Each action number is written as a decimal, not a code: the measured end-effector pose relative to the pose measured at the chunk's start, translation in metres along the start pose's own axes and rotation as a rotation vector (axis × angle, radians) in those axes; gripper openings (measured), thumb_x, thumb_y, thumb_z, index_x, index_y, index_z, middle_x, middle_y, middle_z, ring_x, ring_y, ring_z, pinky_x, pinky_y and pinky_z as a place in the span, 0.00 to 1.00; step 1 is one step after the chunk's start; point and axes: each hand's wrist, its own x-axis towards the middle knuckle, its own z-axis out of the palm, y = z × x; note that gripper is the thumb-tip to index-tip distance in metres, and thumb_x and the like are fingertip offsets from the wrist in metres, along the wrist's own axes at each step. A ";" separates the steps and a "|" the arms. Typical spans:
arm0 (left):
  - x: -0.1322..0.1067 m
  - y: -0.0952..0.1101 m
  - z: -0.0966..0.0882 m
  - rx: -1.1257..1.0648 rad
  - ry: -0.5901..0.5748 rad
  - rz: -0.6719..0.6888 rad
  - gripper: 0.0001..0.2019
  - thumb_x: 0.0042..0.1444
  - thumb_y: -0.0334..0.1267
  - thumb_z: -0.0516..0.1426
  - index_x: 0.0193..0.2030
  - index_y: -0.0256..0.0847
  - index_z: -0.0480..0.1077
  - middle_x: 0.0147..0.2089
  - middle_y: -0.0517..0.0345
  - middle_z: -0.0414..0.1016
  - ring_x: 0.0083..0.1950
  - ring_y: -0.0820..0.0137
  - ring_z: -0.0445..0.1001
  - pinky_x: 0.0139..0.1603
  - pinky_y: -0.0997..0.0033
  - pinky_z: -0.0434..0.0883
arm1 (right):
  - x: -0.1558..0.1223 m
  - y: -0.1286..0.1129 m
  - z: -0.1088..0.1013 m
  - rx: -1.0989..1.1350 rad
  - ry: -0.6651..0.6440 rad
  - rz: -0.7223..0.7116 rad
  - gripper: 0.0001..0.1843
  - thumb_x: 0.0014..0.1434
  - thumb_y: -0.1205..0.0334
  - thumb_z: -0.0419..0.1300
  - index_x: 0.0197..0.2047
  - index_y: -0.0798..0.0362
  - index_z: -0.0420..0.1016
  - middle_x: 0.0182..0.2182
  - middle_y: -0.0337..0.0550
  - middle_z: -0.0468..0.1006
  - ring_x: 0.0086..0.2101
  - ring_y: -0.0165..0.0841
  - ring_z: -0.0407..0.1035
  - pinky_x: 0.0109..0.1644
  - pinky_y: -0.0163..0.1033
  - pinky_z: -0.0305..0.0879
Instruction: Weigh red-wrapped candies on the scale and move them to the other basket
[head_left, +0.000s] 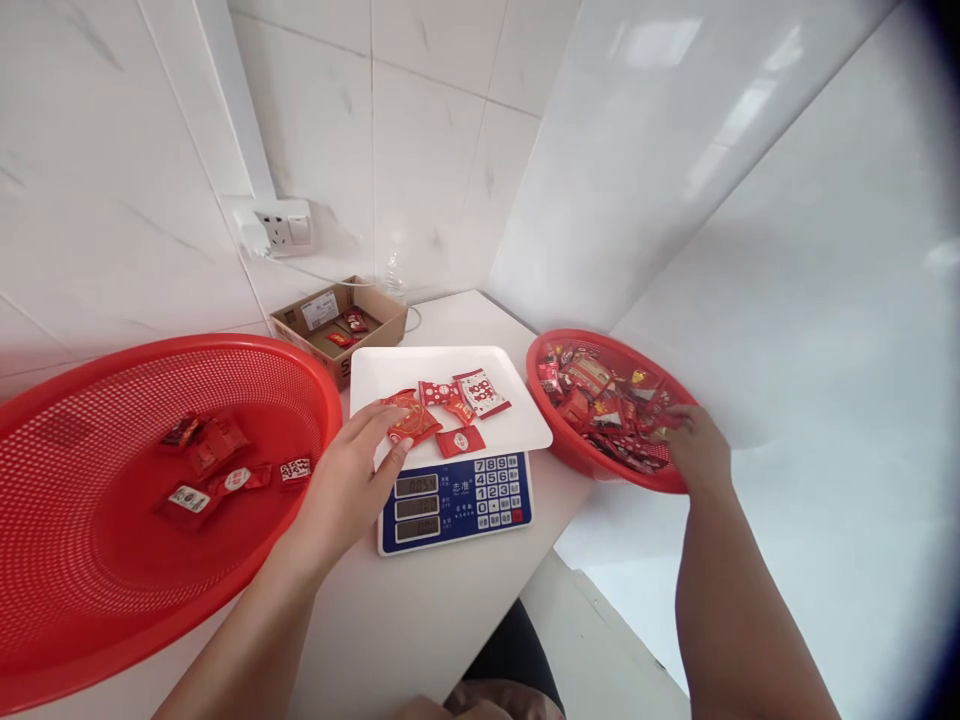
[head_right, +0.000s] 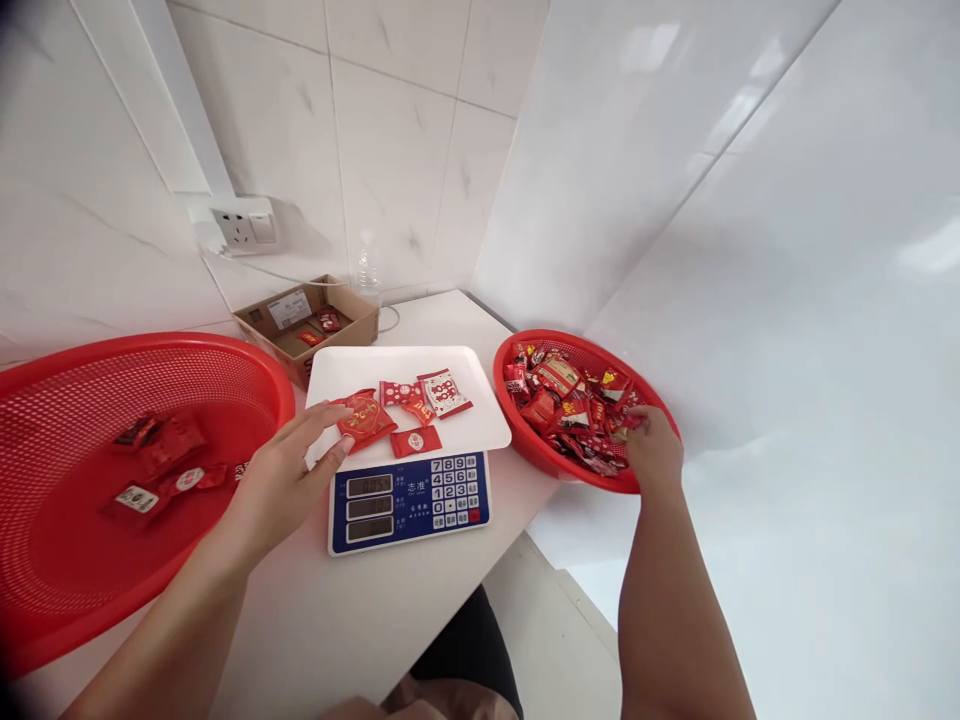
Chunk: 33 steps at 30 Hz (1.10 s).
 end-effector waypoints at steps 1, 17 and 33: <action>0.000 0.000 0.001 0.000 -0.003 0.000 0.17 0.63 0.44 0.49 0.54 0.42 0.68 0.57 0.51 0.72 0.62 0.60 0.67 0.60 0.57 0.67 | -0.002 -0.002 -0.001 0.016 -0.019 0.017 0.15 0.55 0.69 0.47 0.41 0.52 0.72 0.34 0.45 0.78 0.26 0.30 0.70 0.34 0.36 0.60; 0.000 0.001 0.001 -0.008 0.008 0.007 0.17 0.62 0.45 0.49 0.53 0.43 0.69 0.57 0.51 0.73 0.61 0.60 0.68 0.58 0.56 0.69 | -0.007 -0.003 -0.005 0.178 0.062 0.089 0.18 0.53 0.62 0.56 0.49 0.51 0.70 0.40 0.46 0.75 0.38 0.34 0.68 0.47 0.39 0.60; 0.000 0.001 0.002 0.009 -0.042 0.001 0.17 0.63 0.44 0.49 0.54 0.44 0.68 0.55 0.51 0.74 0.58 0.60 0.71 0.54 0.59 0.72 | -0.009 -0.008 -0.009 0.220 0.025 0.108 0.20 0.60 0.53 0.47 0.42 0.55 0.74 0.29 0.45 0.75 0.25 0.33 0.68 0.37 0.39 0.64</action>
